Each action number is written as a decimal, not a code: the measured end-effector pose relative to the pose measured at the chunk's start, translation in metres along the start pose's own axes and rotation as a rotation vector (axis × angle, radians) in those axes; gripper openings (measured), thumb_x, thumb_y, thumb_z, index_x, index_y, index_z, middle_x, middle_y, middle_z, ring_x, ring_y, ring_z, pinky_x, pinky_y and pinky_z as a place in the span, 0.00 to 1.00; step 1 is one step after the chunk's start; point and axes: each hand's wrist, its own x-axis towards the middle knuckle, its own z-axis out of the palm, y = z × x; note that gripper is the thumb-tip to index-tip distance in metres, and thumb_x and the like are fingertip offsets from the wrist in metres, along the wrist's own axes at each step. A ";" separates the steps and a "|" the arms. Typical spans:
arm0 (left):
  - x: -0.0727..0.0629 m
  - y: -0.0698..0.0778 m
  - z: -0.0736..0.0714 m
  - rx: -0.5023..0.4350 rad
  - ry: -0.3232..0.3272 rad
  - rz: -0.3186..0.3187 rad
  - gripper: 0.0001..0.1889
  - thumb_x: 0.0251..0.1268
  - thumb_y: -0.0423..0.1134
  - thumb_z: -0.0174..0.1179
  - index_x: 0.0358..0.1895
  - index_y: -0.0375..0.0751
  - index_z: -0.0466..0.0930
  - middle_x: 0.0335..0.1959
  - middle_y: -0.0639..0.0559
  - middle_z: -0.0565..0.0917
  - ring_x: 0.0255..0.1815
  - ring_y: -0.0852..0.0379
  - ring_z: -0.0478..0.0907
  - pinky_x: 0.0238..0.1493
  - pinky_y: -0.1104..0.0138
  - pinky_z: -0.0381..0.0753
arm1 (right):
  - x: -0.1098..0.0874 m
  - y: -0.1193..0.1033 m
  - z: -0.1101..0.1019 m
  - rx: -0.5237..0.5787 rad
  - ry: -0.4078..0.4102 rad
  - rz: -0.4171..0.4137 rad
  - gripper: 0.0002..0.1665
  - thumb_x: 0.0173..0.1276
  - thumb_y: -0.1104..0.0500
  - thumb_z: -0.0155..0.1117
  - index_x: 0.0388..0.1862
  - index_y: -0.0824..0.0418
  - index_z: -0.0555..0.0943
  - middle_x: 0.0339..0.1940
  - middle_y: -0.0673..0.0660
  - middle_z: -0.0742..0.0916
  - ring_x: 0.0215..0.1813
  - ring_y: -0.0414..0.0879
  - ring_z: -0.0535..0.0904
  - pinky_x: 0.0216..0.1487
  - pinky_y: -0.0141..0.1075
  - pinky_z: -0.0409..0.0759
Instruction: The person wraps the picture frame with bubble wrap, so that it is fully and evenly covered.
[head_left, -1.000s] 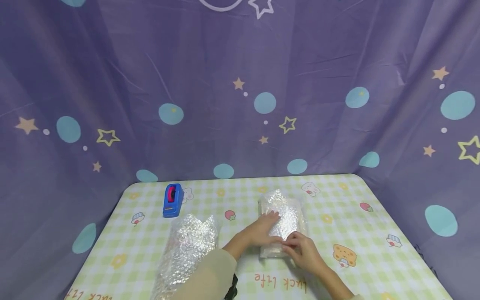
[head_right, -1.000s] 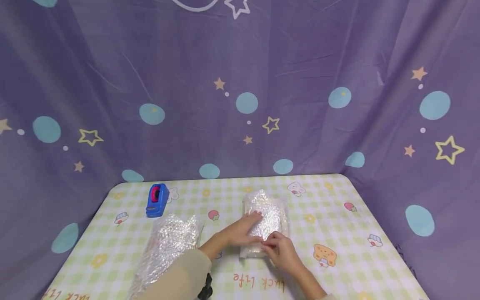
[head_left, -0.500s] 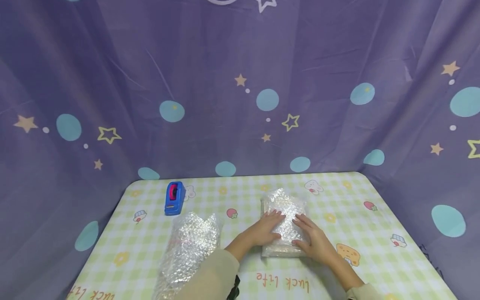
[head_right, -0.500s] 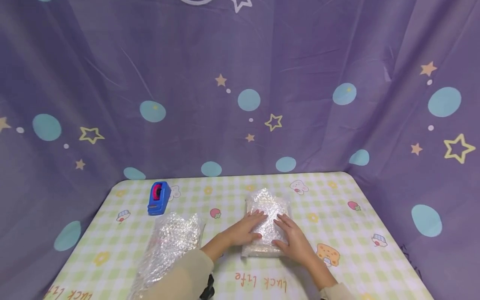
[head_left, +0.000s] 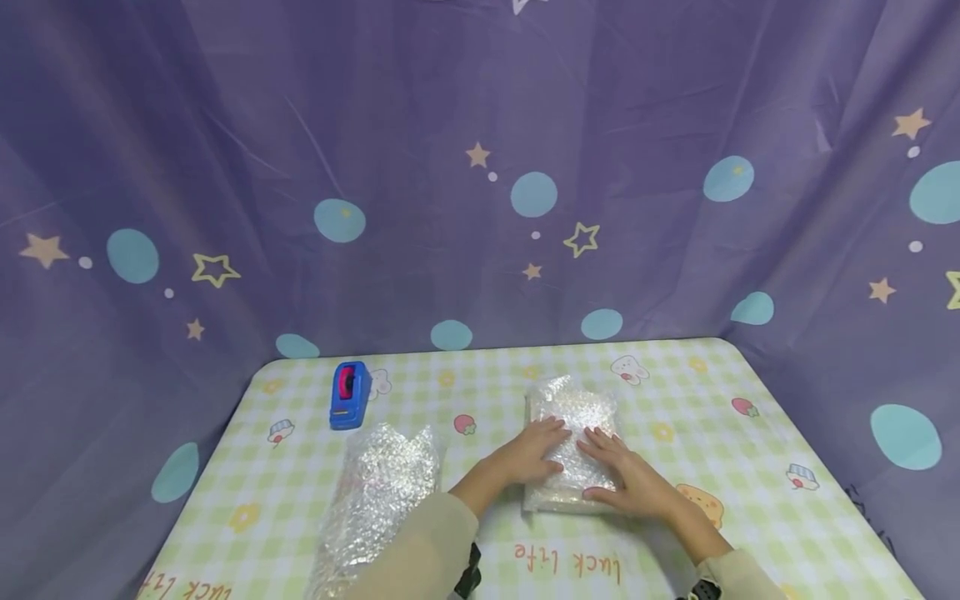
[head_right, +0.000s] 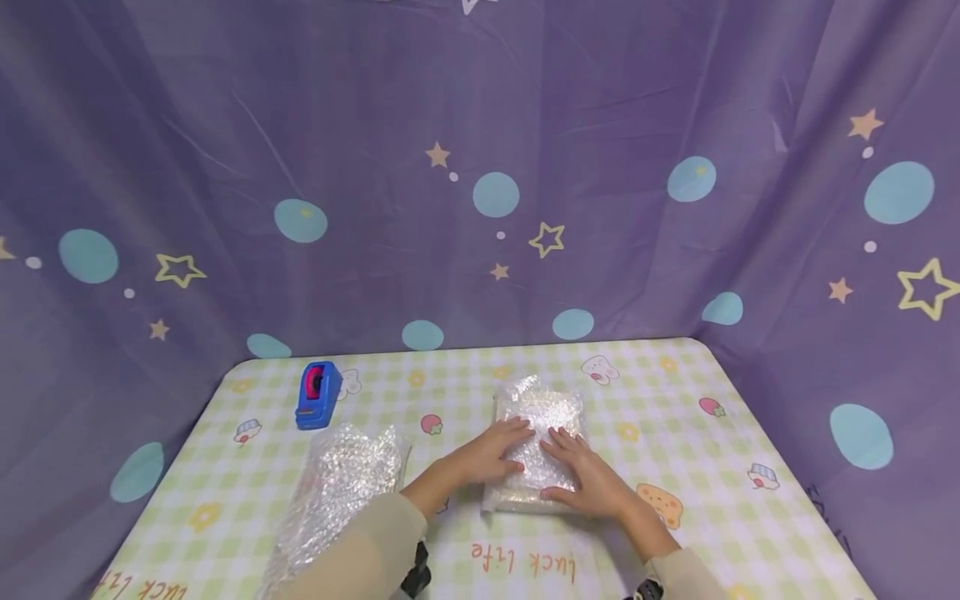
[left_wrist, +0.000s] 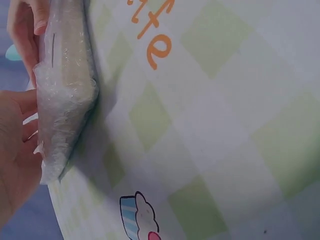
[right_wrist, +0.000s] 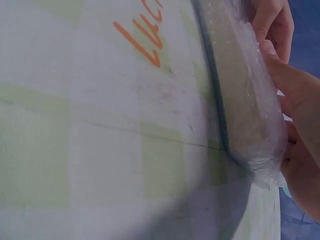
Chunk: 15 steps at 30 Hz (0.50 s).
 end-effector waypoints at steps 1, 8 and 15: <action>0.000 0.000 -0.001 0.000 0.005 -0.005 0.30 0.66 0.44 0.58 0.70 0.42 0.64 0.75 0.45 0.61 0.78 0.48 0.55 0.79 0.55 0.54 | 0.001 0.000 0.000 -0.001 -0.004 0.000 0.44 0.57 0.41 0.68 0.67 0.63 0.70 0.73 0.67 0.68 0.74 0.66 0.60 0.71 0.60 0.52; 0.004 -0.003 -0.003 0.070 0.235 -0.084 0.25 0.68 0.38 0.54 0.68 0.36 0.66 0.72 0.43 0.66 0.75 0.46 0.60 0.76 0.57 0.61 | 0.000 0.002 0.002 0.004 0.023 -0.037 0.44 0.57 0.42 0.69 0.67 0.64 0.71 0.72 0.68 0.68 0.73 0.68 0.61 0.78 0.44 0.46; 0.003 -0.013 -0.001 0.164 0.367 -0.152 0.26 0.69 0.35 0.53 0.68 0.34 0.65 0.72 0.42 0.66 0.74 0.45 0.63 0.75 0.58 0.63 | 0.005 0.001 0.009 0.073 0.030 -0.156 0.44 0.56 0.44 0.70 0.66 0.66 0.70 0.71 0.71 0.68 0.72 0.70 0.61 0.74 0.19 0.31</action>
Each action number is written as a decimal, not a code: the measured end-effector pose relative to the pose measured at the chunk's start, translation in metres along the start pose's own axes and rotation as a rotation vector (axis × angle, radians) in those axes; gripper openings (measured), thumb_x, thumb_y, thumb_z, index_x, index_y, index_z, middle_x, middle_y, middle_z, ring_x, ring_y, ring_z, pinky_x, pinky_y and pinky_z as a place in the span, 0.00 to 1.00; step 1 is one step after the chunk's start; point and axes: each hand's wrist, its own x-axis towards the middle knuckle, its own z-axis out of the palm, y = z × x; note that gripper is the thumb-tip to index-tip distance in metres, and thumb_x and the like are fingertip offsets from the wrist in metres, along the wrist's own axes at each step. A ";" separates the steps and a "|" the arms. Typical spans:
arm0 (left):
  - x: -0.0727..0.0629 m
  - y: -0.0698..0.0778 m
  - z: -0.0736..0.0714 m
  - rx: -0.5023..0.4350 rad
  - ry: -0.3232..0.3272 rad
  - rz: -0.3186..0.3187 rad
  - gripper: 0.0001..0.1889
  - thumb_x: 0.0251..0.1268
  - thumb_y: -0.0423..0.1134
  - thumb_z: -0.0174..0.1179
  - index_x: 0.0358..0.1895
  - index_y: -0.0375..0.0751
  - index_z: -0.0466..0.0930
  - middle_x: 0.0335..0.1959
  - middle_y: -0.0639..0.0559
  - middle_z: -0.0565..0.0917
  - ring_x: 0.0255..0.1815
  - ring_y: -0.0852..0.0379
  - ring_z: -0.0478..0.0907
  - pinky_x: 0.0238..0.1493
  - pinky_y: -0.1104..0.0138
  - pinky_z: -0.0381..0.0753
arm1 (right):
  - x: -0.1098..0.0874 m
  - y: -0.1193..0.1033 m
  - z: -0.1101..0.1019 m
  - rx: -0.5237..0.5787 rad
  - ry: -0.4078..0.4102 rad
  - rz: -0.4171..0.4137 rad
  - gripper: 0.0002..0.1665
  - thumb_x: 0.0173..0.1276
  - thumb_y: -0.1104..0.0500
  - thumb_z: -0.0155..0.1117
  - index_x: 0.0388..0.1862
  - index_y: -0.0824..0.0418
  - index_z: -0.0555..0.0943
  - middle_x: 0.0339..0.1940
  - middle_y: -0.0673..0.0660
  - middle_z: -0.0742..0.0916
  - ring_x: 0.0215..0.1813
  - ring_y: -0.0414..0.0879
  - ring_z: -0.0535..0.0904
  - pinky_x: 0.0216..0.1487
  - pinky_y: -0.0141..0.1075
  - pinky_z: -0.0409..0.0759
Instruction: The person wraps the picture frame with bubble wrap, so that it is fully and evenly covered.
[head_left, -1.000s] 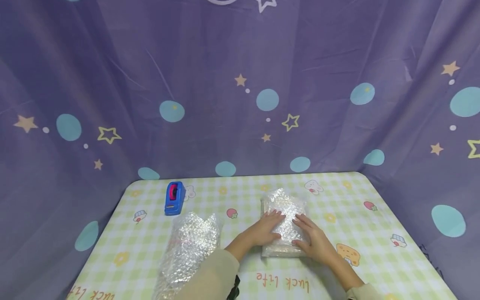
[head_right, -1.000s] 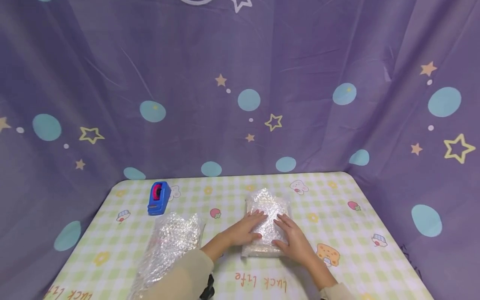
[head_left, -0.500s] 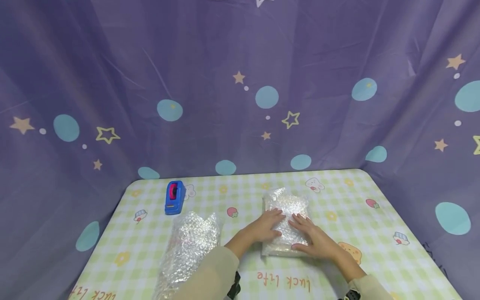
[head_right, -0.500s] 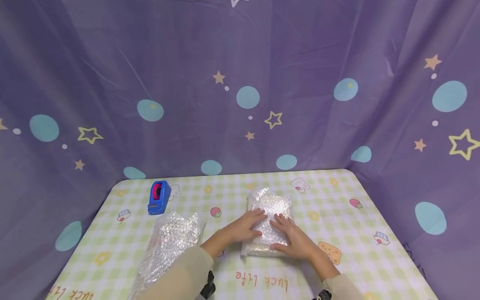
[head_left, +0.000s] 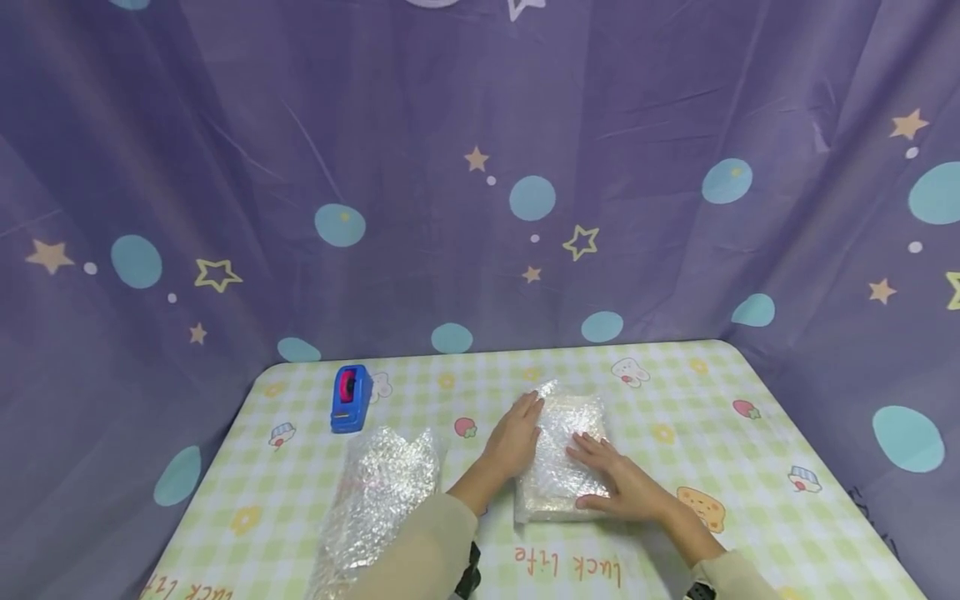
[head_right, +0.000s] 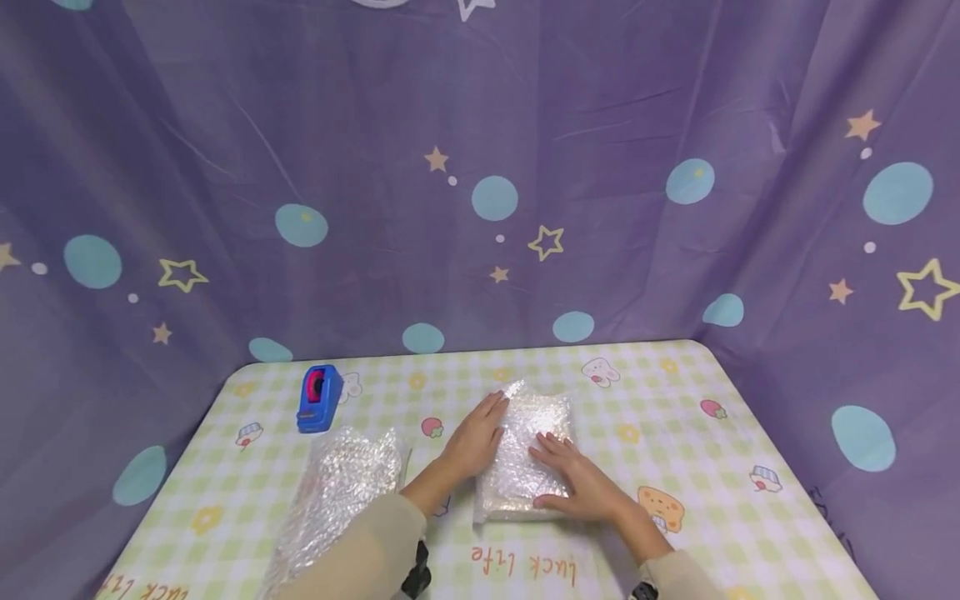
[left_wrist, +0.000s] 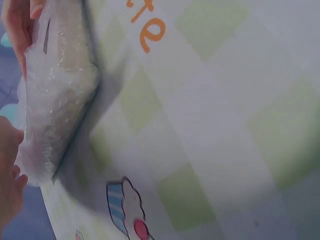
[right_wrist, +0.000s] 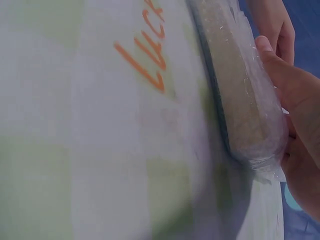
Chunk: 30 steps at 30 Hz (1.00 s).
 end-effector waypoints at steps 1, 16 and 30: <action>-0.001 -0.001 0.000 0.012 0.008 -0.006 0.25 0.69 0.36 0.53 0.68 0.35 0.65 0.72 0.42 0.67 0.74 0.45 0.63 0.75 0.58 0.64 | 0.001 -0.001 0.001 0.000 -0.005 -0.013 0.44 0.57 0.43 0.70 0.67 0.66 0.70 0.71 0.70 0.68 0.71 0.70 0.61 0.75 0.21 0.32; -0.005 -0.012 -0.003 0.283 -0.200 -0.003 0.28 0.74 0.46 0.45 0.74 0.44 0.57 0.78 0.52 0.57 0.80 0.53 0.51 0.78 0.57 0.57 | 0.013 -0.006 0.006 0.028 -0.059 -0.048 0.45 0.57 0.42 0.68 0.67 0.66 0.70 0.72 0.70 0.67 0.72 0.69 0.60 0.77 0.27 0.34; 0.004 -0.017 -0.010 0.462 -0.223 0.037 0.27 0.72 0.54 0.45 0.73 0.57 0.60 0.76 0.59 0.61 0.77 0.57 0.57 0.75 0.59 0.61 | 0.016 -0.008 0.005 -0.003 -0.080 0.023 0.48 0.53 0.38 0.70 0.68 0.60 0.70 0.74 0.65 0.67 0.74 0.65 0.62 0.71 0.59 0.57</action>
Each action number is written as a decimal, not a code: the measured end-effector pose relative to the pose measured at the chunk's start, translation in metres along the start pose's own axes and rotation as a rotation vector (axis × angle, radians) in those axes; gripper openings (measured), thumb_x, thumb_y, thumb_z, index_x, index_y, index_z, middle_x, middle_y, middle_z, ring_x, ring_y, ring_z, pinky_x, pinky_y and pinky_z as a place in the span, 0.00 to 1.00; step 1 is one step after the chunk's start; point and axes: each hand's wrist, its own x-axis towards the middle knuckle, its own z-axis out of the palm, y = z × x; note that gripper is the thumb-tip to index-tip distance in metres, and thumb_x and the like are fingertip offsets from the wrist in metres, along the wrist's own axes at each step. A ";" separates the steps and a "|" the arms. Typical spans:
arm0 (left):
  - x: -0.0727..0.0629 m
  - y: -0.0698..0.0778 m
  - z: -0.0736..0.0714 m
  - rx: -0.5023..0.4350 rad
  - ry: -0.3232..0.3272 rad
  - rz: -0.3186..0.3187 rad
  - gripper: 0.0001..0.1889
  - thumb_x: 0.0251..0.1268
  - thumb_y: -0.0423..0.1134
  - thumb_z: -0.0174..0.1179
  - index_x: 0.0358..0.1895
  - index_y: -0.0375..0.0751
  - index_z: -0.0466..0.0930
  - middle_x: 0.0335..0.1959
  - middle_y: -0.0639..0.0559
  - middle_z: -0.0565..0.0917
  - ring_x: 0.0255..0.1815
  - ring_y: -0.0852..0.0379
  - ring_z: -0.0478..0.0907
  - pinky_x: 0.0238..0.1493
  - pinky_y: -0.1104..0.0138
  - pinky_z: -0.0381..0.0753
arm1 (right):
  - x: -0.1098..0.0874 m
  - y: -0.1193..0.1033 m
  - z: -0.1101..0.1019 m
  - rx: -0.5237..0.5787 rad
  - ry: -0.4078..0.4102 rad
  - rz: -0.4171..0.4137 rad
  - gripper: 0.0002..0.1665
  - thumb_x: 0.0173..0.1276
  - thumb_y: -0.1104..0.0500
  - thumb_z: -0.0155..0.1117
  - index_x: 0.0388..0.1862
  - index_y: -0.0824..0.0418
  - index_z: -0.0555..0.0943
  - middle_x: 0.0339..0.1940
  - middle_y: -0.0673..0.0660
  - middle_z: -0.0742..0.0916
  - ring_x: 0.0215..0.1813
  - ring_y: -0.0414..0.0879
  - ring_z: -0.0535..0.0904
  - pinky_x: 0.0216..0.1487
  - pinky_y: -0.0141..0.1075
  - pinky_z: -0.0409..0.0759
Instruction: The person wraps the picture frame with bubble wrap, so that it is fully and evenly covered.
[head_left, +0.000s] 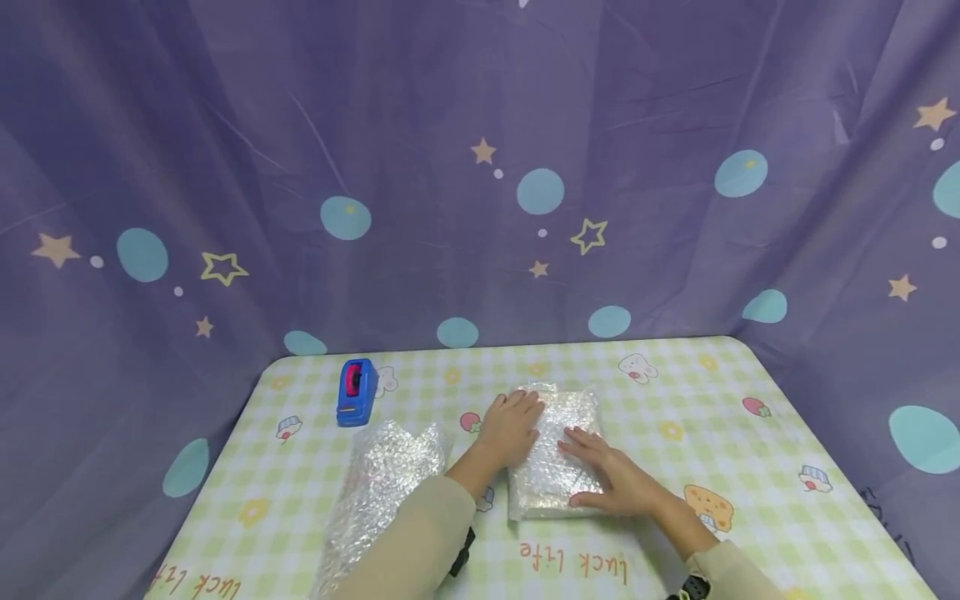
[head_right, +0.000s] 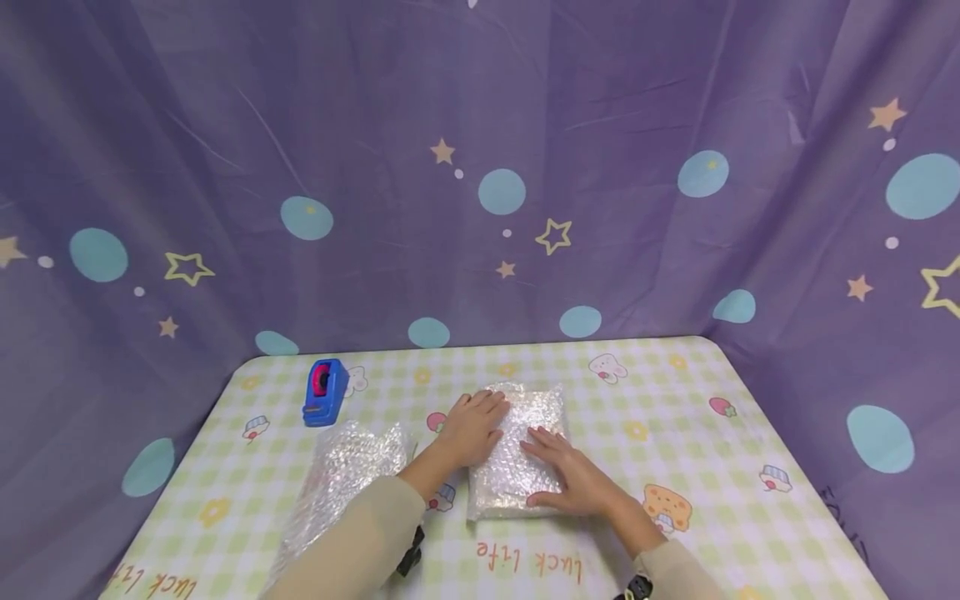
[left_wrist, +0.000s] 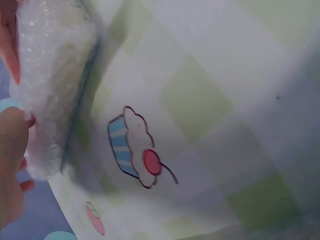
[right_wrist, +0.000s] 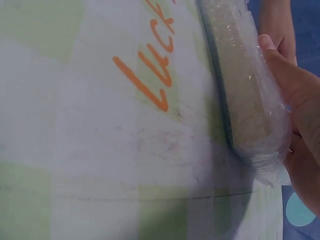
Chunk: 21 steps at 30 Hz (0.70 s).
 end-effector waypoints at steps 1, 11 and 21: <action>0.000 0.000 0.000 -0.002 -0.012 0.000 0.27 0.73 0.54 0.44 0.73 0.58 0.59 0.76 0.59 0.60 0.77 0.57 0.56 0.75 0.59 0.61 | 0.000 -0.001 -0.001 -0.004 -0.011 0.010 0.48 0.53 0.38 0.70 0.69 0.60 0.69 0.74 0.64 0.67 0.74 0.64 0.61 0.72 0.58 0.57; 0.003 -0.002 0.002 0.008 -0.005 0.008 0.26 0.74 0.54 0.41 0.74 0.62 0.57 0.77 0.58 0.57 0.76 0.55 0.56 0.72 0.58 0.62 | 0.009 -0.020 -0.011 -0.110 -0.140 0.084 0.48 0.55 0.40 0.69 0.68 0.64 0.68 0.74 0.68 0.66 0.74 0.66 0.61 0.71 0.58 0.62; 0.003 0.008 -0.010 -0.170 0.021 -0.042 0.24 0.71 0.51 0.49 0.68 0.53 0.68 0.73 0.53 0.66 0.74 0.52 0.60 0.71 0.56 0.63 | 0.011 -0.032 -0.013 -0.144 -0.202 0.114 0.47 0.56 0.46 0.70 0.68 0.71 0.67 0.73 0.73 0.65 0.73 0.69 0.61 0.71 0.59 0.62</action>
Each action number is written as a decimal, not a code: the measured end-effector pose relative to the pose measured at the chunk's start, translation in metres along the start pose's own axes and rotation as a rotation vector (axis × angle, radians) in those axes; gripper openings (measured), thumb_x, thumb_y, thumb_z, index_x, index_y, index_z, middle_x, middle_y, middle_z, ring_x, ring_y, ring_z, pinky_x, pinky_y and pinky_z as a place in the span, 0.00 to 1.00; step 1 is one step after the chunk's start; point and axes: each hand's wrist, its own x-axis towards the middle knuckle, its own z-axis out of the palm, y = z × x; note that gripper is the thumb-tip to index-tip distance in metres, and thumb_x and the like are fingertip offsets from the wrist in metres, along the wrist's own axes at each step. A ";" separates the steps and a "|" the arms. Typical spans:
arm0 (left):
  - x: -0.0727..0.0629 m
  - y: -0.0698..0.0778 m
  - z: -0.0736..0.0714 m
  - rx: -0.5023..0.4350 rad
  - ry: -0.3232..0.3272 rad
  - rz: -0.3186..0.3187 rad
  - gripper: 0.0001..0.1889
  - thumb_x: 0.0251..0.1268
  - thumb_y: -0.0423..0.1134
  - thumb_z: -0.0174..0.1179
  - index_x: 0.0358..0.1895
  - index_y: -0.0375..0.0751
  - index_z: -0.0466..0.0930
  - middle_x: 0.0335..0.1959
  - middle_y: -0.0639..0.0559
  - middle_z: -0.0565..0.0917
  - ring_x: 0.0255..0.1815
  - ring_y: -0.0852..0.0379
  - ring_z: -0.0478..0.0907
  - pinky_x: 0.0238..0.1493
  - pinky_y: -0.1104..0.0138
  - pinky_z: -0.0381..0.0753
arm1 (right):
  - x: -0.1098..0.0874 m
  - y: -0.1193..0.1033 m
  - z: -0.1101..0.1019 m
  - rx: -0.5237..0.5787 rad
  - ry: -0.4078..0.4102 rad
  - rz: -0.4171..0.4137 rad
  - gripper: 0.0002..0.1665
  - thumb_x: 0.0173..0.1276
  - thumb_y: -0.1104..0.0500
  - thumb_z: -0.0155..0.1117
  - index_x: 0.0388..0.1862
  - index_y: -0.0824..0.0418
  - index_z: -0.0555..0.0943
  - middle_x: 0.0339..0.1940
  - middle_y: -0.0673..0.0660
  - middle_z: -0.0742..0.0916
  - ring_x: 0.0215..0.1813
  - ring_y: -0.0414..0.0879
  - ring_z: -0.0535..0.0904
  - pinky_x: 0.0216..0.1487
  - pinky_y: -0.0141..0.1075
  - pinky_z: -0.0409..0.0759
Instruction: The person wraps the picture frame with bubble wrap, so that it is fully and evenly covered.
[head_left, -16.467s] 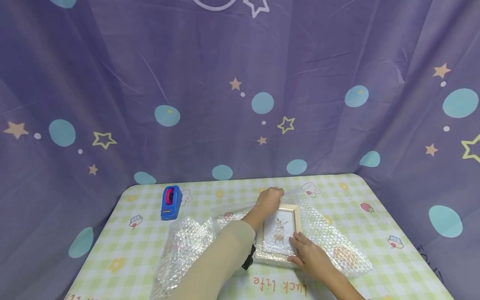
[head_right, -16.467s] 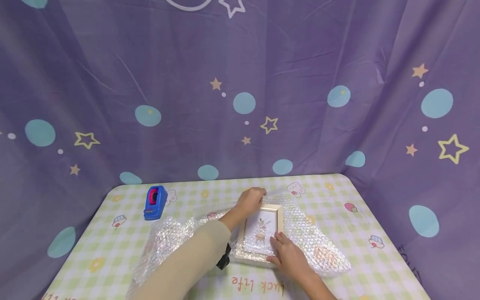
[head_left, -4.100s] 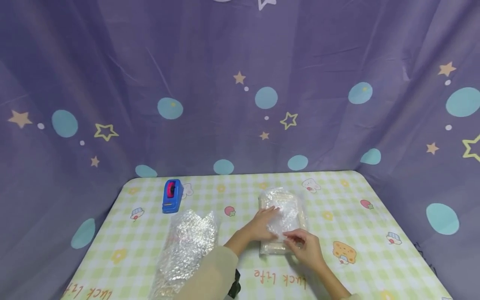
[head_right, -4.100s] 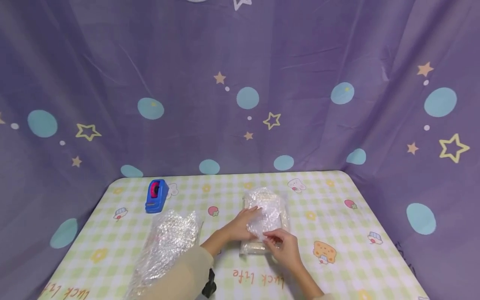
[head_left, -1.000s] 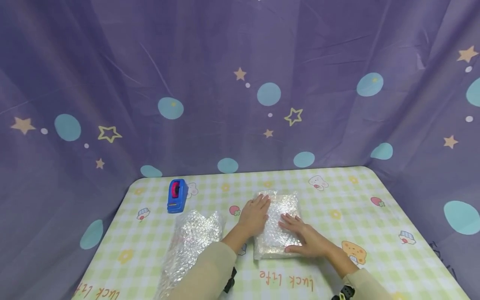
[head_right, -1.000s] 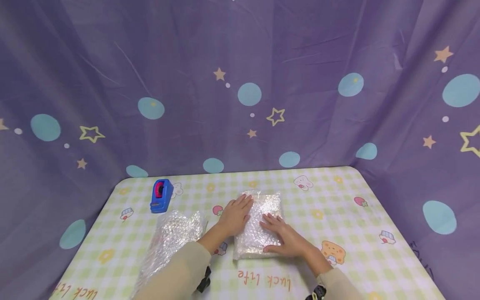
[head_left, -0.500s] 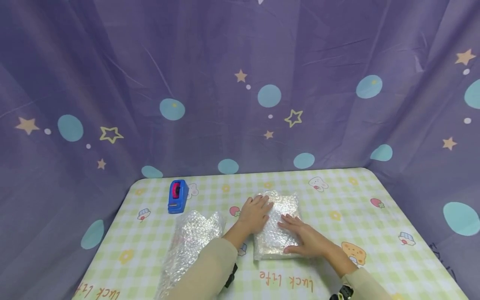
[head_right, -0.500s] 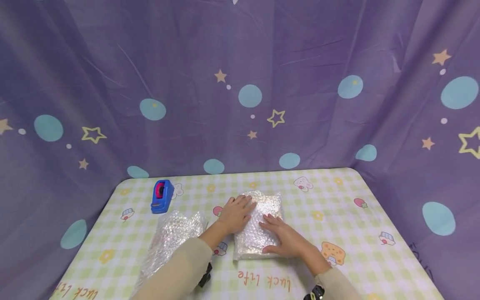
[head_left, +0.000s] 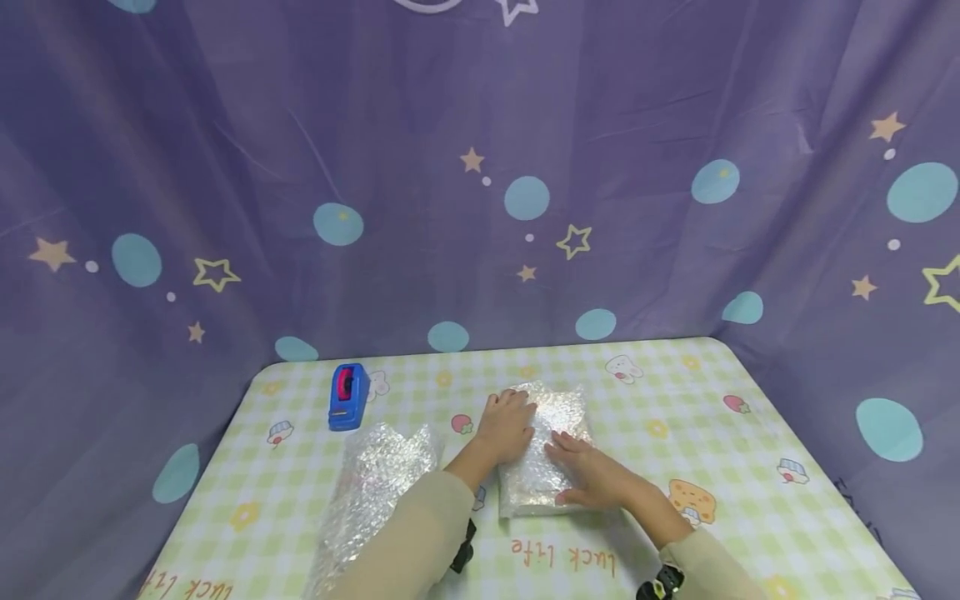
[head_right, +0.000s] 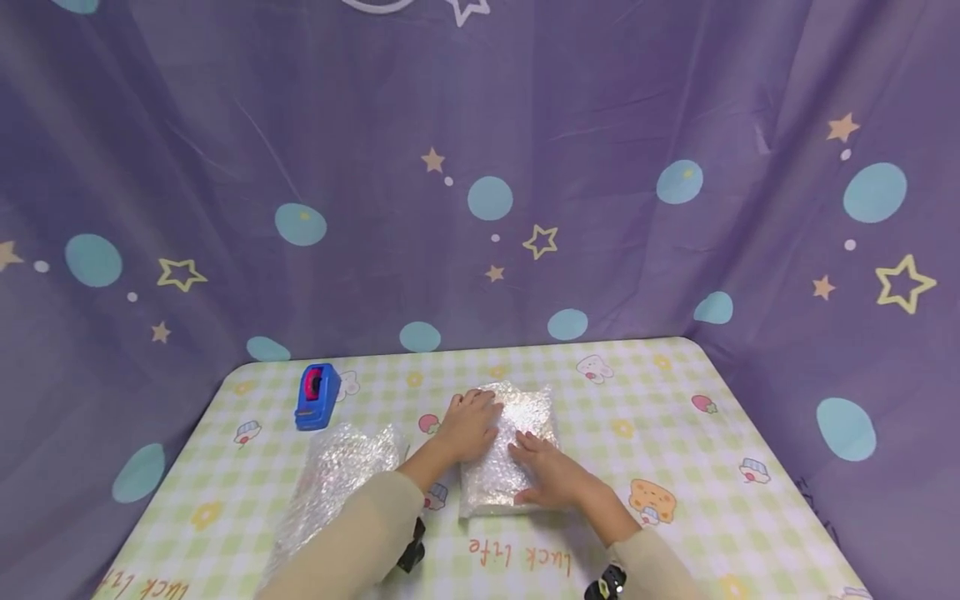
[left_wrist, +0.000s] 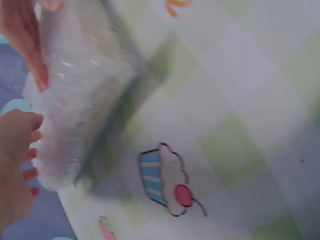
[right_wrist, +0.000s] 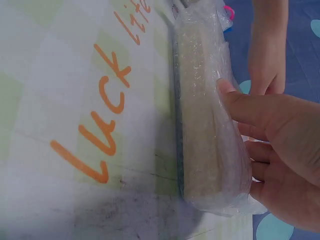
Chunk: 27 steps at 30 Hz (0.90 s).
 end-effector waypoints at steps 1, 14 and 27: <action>0.000 0.000 -0.001 -0.020 -0.007 -0.009 0.24 0.70 0.51 0.50 0.67 0.53 0.69 0.73 0.53 0.66 0.74 0.52 0.61 0.70 0.56 0.63 | 0.000 -0.001 0.000 -0.003 -0.002 -0.002 0.47 0.57 0.46 0.70 0.68 0.71 0.67 0.72 0.74 0.65 0.73 0.70 0.61 0.71 0.60 0.62; -0.021 -0.049 -0.048 -0.262 -0.032 -0.043 0.22 0.69 0.46 0.53 0.63 0.41 0.73 0.68 0.45 0.73 0.70 0.46 0.67 0.69 0.50 0.61 | -0.001 -0.008 0.000 0.014 0.006 0.011 0.46 0.57 0.52 0.70 0.68 0.73 0.65 0.72 0.76 0.63 0.73 0.71 0.59 0.72 0.61 0.59; -0.086 -0.170 -0.088 -0.373 0.092 -0.222 0.25 0.71 0.41 0.51 0.66 0.32 0.66 0.61 0.34 0.77 0.61 0.33 0.74 0.63 0.42 0.68 | -0.003 -0.008 -0.001 0.037 -0.009 0.080 0.46 0.57 0.53 0.71 0.70 0.69 0.64 0.75 0.71 0.62 0.76 0.67 0.57 0.74 0.59 0.57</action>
